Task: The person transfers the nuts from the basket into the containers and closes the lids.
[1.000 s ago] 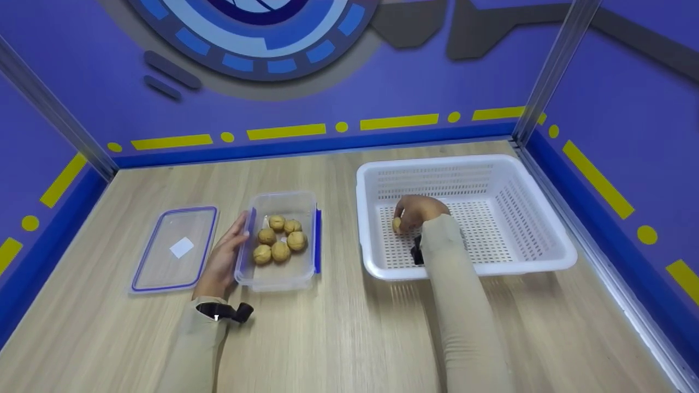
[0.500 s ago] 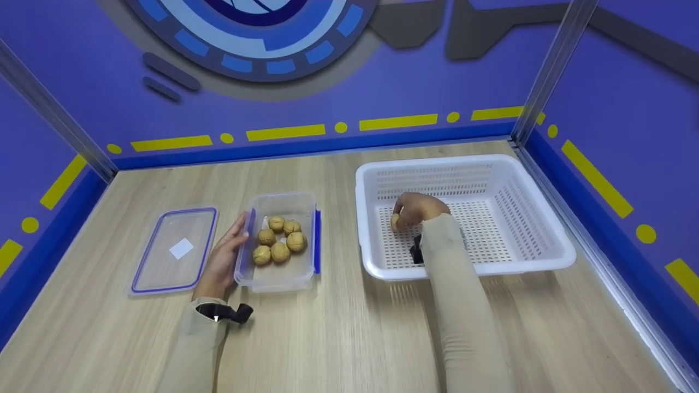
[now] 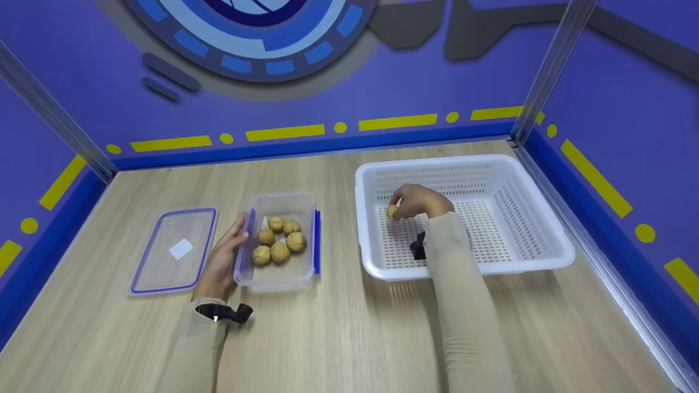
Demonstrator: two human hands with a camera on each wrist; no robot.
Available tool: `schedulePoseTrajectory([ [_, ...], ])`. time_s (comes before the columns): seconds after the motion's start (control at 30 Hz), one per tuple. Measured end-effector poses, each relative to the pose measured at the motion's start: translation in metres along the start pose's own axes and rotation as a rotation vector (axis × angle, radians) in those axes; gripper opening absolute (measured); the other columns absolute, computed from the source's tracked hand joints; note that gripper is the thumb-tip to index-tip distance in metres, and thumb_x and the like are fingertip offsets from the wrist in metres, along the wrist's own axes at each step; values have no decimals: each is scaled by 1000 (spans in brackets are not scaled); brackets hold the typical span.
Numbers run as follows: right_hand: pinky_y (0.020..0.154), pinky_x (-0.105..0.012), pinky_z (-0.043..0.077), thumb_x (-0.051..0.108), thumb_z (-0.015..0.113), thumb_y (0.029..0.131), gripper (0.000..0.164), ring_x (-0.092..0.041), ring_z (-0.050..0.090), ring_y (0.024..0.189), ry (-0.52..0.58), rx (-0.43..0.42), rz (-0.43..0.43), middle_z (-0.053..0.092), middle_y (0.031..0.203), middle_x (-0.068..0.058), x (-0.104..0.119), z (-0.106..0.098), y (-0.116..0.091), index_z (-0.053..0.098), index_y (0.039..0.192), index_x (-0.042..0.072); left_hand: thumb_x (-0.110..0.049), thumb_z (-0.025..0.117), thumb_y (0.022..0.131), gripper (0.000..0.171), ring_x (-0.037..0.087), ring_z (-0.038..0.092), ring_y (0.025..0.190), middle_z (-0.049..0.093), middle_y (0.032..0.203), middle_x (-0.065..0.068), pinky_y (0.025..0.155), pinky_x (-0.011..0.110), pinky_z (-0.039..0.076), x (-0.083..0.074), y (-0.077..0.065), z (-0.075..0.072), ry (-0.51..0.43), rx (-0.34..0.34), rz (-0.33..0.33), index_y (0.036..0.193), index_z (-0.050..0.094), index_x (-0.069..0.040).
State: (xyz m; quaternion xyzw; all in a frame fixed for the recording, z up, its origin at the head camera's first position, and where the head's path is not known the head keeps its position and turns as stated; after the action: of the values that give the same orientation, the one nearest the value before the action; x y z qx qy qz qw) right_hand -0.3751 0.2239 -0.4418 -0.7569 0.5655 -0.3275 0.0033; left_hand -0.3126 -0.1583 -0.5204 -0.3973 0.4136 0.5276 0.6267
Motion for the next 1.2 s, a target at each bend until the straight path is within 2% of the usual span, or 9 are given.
schedulePoseTrajectory([
  [0.33,81,-37,49,21,73,81,44,-24,58,90,31,-42,-40,66,104,-15,10,-9,-4,63,120,1,-5,44,95,65,21,-2,151,2,163,3,123,36,3,2,-1,0,-12,-27,-19,154,18,-15],
  [0.6,75,-31,49,15,74,80,40,-20,60,85,29,-106,-122,68,96,-13,29,-19,-9,65,116,0,-3,41,96,64,23,-3,150,1,163,6,123,37,1,1,0,0,-7,-18,-7,154,16,-11],
  [0.8,76,-32,51,16,74,80,37,-19,62,86,21,-141,-182,70,96,-13,42,-25,-12,66,113,1,-2,40,95,65,22,-5,150,1,163,6,123,36,-1,1,0,0,7,1,0,154,14,-10],
  [1.2,80,-36,51,17,72,83,37,-23,62,90,24,-204,-223,70,100,-13,63,-30,-15,66,117,3,-2,41,95,65,24,-3,150,2,163,7,123,38,1,2,0,0,0,-8,-1,154,16,-12],
])
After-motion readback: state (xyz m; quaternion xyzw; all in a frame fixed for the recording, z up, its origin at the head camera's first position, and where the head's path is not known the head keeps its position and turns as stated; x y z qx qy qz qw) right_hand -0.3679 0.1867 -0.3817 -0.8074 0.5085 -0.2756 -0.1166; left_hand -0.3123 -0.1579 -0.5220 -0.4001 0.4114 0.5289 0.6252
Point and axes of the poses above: each hand's wrist, its own y-axis towards the middle knuckle, its own z-axis out of the palm, x = y × z, the point moved 6 cm from there along y, towards the middle knuckle
